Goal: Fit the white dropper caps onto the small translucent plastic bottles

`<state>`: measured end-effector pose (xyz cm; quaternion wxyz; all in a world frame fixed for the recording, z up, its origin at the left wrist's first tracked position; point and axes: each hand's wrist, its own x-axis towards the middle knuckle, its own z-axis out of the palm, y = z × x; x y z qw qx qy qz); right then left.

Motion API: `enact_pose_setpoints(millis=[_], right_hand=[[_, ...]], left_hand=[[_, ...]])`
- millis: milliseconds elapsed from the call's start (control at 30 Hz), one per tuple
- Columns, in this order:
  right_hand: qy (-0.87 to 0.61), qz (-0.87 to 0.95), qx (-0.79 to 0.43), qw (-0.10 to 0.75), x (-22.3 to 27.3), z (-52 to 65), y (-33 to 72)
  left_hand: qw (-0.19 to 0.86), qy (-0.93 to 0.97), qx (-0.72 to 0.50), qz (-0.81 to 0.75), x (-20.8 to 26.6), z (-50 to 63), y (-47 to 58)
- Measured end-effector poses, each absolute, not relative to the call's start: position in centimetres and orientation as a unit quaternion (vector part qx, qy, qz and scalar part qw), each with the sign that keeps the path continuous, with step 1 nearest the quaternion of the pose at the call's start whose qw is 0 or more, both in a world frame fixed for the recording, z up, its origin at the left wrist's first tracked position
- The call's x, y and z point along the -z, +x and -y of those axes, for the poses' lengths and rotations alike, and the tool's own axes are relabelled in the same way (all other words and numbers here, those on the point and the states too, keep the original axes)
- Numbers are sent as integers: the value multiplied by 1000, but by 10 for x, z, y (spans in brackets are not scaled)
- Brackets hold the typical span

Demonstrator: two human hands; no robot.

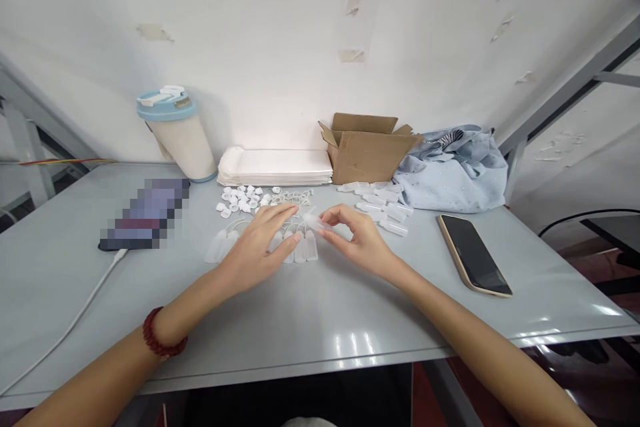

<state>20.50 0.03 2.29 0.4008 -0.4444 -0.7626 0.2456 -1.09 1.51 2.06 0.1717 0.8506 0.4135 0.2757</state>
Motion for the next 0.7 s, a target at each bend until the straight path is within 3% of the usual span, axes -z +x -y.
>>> enact_pose_setpoints(millis=[700], right_hand=[[-462,749,-237,413,-15,0,202]], left_hand=[[103,890,-320,-308,-19,-7,-6]])
